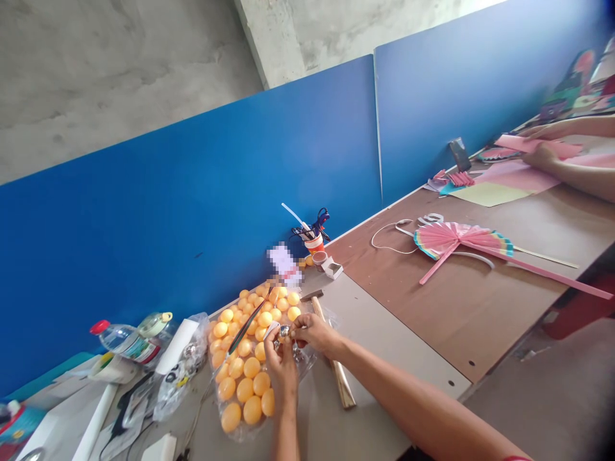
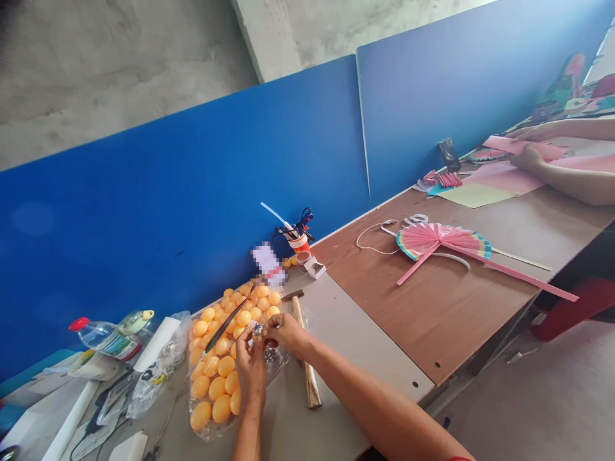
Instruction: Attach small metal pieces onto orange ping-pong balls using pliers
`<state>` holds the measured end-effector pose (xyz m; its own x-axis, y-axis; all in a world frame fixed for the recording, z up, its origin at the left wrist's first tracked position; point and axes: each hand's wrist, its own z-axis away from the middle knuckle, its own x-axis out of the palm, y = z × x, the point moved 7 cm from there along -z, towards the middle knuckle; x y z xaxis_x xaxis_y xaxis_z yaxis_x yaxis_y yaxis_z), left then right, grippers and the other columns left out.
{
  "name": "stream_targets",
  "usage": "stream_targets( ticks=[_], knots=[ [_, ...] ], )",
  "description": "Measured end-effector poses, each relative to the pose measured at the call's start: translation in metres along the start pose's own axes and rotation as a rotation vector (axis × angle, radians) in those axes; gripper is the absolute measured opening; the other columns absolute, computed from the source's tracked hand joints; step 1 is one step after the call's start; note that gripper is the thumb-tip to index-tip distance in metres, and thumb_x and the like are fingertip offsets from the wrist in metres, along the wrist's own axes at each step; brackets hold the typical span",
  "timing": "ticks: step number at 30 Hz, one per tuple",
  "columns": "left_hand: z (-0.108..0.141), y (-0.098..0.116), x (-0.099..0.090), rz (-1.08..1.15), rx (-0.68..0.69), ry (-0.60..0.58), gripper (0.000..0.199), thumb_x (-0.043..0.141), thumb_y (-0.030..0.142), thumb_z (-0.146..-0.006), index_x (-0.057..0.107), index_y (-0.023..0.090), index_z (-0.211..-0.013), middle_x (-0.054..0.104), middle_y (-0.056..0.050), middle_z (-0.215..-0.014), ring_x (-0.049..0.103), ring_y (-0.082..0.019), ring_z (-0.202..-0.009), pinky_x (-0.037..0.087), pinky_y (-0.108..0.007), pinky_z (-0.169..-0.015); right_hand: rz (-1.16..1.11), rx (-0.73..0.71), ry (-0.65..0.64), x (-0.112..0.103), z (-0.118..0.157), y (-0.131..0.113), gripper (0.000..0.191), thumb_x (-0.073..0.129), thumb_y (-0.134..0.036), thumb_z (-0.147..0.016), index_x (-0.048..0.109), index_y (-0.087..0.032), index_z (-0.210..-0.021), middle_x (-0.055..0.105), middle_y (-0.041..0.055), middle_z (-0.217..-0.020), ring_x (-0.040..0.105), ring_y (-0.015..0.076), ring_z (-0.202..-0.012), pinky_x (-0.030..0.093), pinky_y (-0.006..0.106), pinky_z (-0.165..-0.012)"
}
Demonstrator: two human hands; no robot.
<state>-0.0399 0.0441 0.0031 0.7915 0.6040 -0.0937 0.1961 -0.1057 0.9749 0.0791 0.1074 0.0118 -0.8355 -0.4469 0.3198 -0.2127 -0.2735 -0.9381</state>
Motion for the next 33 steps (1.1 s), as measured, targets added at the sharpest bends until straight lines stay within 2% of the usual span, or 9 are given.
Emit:
stream_targets(
  ticks=[4,11,16,24,33],
  knots=[
    [0.000,0.000,-0.002,-0.029,0.033,0.015,0.048,0.069,0.057,-0.080,0.064,0.020,-0.111,0.067,-0.016,-0.122,0.067,-0.031,-0.109,0.055,-0.043,-0.091,-0.013,-0.001,-0.006,0.001,-0.001,0.002,0.012,0.066,-0.011,-0.070,0.059,-0.017,-0.063,0.056,-0.0041,-0.051,0.048,0.0084,-0.049,0.038,0.021,-0.053],
    [-0.003,-0.007,-0.003,-0.098,0.073,0.008,0.052,0.064,0.059,-0.082,0.062,0.018,-0.115,0.067,-0.018,-0.121,0.067,-0.031,-0.108,0.055,-0.044,-0.092,-0.029,0.021,0.014,0.002,-0.002,0.006,0.012,0.063,-0.010,-0.071,0.056,-0.018,-0.064,0.056,-0.0048,-0.050,0.050,0.0083,-0.048,0.040,0.020,-0.053],
    [-0.003,-0.007,-0.004,-0.163,0.109,0.014,0.050,0.061,0.059,-0.083,0.064,0.018,-0.112,0.069,-0.018,-0.115,0.069,-0.030,-0.099,0.058,-0.043,-0.082,-0.050,0.030,0.014,0.004,-0.002,0.008,0.014,0.060,-0.008,-0.072,0.054,-0.018,-0.064,0.057,-0.0049,-0.048,0.051,0.0091,-0.047,0.042,0.021,-0.054],
    [-0.002,-0.003,-0.002,-0.175,0.119,0.036,0.048,0.061,0.058,-0.083,0.063,0.018,-0.109,0.068,-0.019,-0.118,0.068,-0.032,-0.106,0.056,-0.047,-0.088,-0.031,0.015,0.070,0.001,-0.002,0.010,0.018,0.061,-0.008,-0.073,0.050,-0.020,-0.065,0.056,-0.0056,-0.047,0.054,0.0102,-0.048,0.041,0.021,-0.054],
    [0.001,0.004,0.000,-0.168,0.181,0.027,0.050,0.058,0.063,-0.084,0.064,0.019,-0.108,0.069,-0.018,-0.116,0.066,-0.032,-0.111,0.056,-0.045,-0.091,-0.116,0.022,0.016,0.003,-0.006,0.015,0.019,0.065,-0.011,-0.073,0.050,-0.020,-0.065,0.057,-0.0060,-0.047,0.053,0.0090,-0.047,0.041,0.022,-0.056]
  ],
)
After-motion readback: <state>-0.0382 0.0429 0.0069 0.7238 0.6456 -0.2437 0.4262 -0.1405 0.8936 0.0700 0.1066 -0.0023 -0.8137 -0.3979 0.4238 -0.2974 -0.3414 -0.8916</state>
